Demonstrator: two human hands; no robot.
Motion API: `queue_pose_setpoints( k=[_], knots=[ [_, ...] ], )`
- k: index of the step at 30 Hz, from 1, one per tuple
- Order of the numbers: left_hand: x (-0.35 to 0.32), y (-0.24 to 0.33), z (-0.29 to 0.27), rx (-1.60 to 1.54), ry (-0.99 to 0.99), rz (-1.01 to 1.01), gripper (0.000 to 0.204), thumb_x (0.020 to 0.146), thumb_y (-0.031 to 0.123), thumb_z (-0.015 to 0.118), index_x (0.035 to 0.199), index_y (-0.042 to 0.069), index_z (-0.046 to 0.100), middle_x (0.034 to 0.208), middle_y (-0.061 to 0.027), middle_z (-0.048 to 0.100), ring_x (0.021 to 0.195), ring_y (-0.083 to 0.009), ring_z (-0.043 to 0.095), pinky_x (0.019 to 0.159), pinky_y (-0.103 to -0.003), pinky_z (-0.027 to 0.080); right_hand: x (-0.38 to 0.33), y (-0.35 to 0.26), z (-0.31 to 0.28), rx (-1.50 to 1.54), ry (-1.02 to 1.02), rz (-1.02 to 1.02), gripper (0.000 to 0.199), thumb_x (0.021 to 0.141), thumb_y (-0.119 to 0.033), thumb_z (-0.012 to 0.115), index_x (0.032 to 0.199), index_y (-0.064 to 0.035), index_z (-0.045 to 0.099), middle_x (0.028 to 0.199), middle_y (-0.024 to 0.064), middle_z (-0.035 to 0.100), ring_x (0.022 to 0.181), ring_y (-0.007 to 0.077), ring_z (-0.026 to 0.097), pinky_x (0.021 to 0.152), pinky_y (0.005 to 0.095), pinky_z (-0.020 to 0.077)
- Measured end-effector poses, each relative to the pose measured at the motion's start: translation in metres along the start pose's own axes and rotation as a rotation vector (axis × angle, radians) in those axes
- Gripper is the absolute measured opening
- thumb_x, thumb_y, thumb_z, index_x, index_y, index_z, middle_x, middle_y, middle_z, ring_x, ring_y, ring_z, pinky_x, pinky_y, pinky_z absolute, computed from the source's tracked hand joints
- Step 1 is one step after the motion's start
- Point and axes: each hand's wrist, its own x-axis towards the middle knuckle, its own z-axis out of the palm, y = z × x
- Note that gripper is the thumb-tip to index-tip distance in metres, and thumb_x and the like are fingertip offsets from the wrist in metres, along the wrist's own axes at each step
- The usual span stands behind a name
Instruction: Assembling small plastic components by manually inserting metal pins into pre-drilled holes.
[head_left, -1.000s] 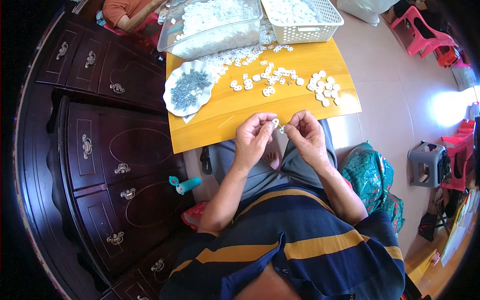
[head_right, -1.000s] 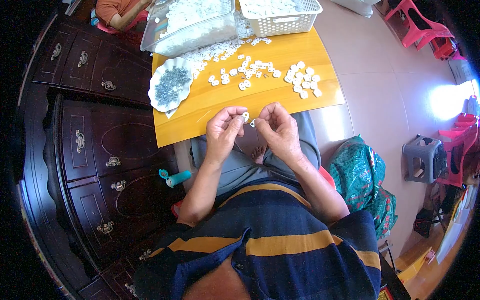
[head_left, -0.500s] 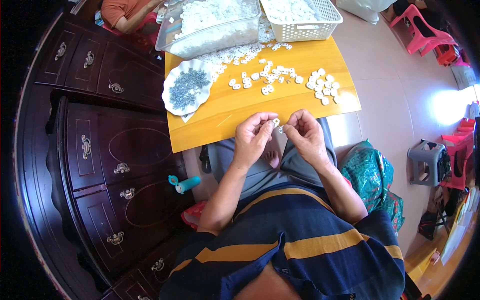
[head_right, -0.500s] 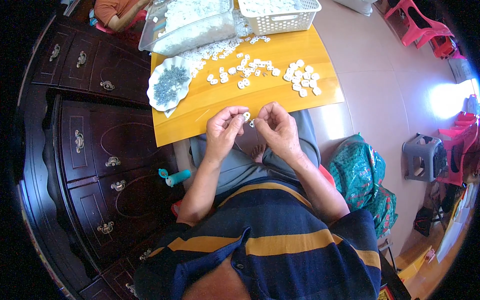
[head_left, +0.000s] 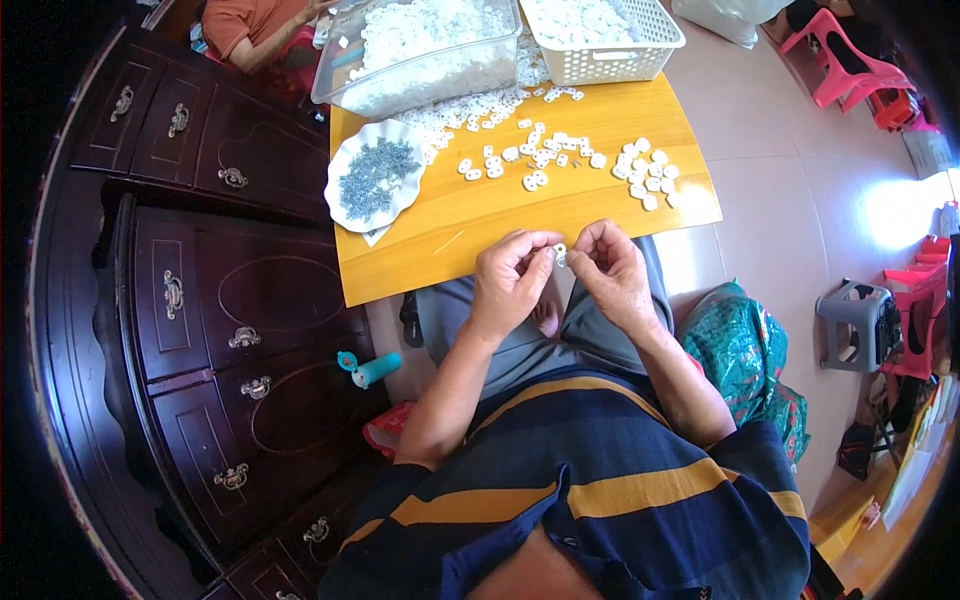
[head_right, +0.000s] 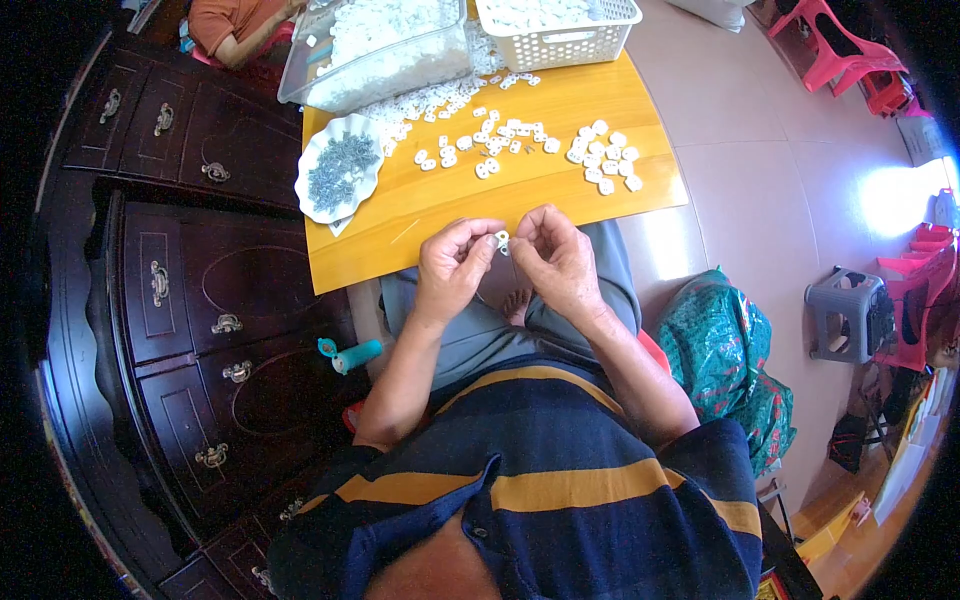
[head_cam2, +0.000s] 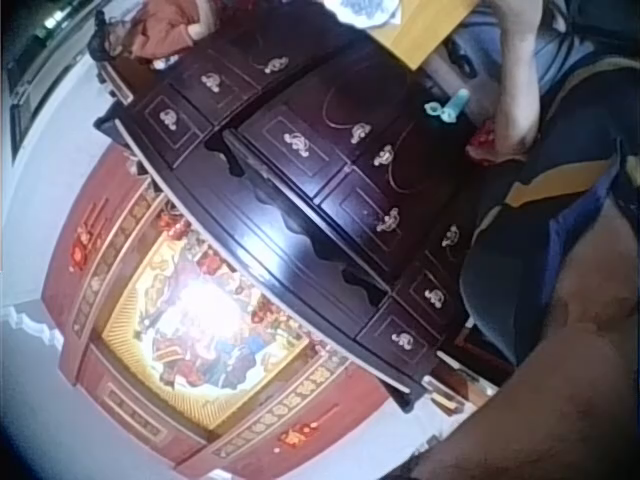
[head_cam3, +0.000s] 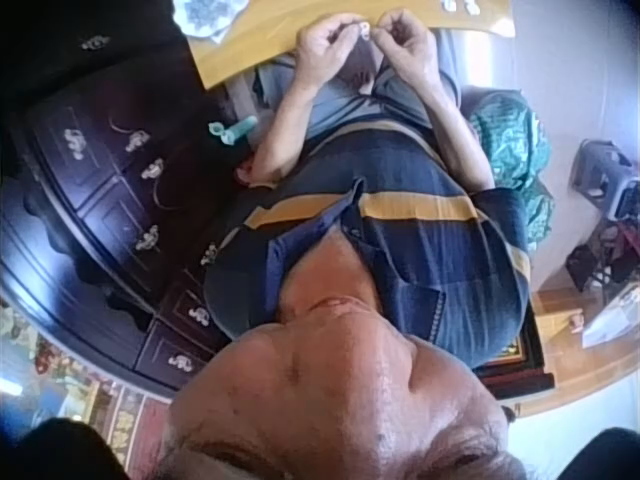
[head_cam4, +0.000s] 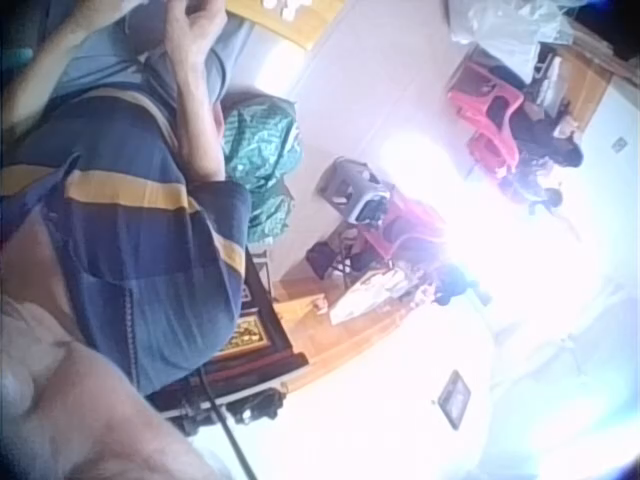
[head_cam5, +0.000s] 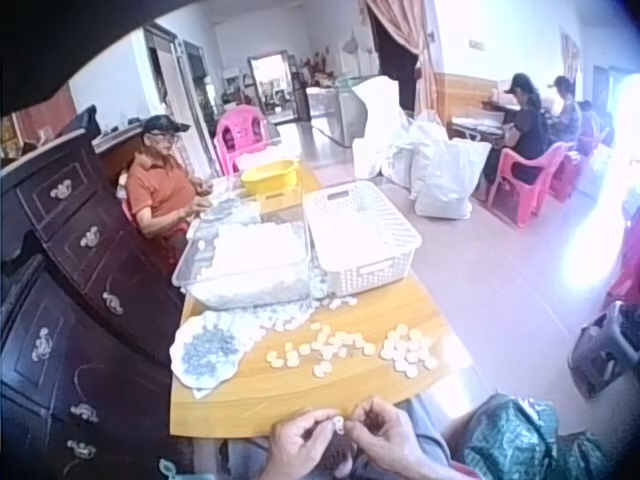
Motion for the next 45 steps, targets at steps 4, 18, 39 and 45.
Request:
queue_pose_setpoints(
  k=[4, 18, 39, 45],
  knots=[
    [-0.001, 0.0, 0.001, 0.003, 0.001, 0.024, 0.016, 0.094, -0.001, 0.067, 0.108, -0.003, 0.073, 0.086, -0.0083, 0.071, 0.07, -0.0111, 0.066, 0.064, -0.026, 0.053, 0.0, 0.0, 0.002, 0.031, 0.016, -0.005, 0.014, 0.095, 0.0, 0.07, 0.097, -0.0061, 0.057, 0.083, -0.0072, 0.055, 0.075, 0.0007, 0.051, 0.068, 0.0169, 0.0431],
    [-0.001, 0.004, 0.01, 0.053, 0.005, 0.102, 0.035, 0.081, -0.006, 0.078, 0.114, -0.001, 0.068, 0.087, -0.0041, 0.065, 0.062, -0.0058, 0.06, 0.056, -0.022, 0.049, -0.003, 0.011, 0.013, 0.378, 0.109, 0.01, 0.015, 0.096, 0.003, 0.067, 0.103, -0.007, 0.057, 0.09, -0.0042, 0.06, 0.082, 0.0035, 0.058, 0.075, 0.0193, 0.0488],
    [-0.001, 0.021, 0.008, 0.279, -0.025, 0.222, 0.038, 0.08, 0.001, 0.079, 0.116, 0.001, 0.068, 0.107, -0.0106, 0.066, 0.077, -0.0196, 0.07, 0.067, -0.031, 0.058, -0.002, 0.008, 0.013, 0.509, 0.086, 0.087, 0.01, 0.1, -0.005, 0.067, 0.106, -0.007, 0.059, 0.088, -0.0029, 0.064, 0.077, 0.005, 0.058, 0.072, 0.0203, 0.0476],
    [-0.002, 0.01, 0.009, 0.311, -0.015, 0.258, 0.035, 0.08, 0.005, 0.081, 0.113, 0.002, 0.07, 0.103, -0.0113, 0.068, 0.079, -0.0253, 0.07, 0.069, -0.035, 0.057, -0.001, 0.01, 0.012, 0.517, 0.084, 0.083, 0.01, 0.099, -0.003, 0.066, 0.106, -0.0066, 0.06, 0.089, -0.0025, 0.064, 0.077, 0.0058, 0.059, 0.072, 0.0205, 0.0481]
  ],
)
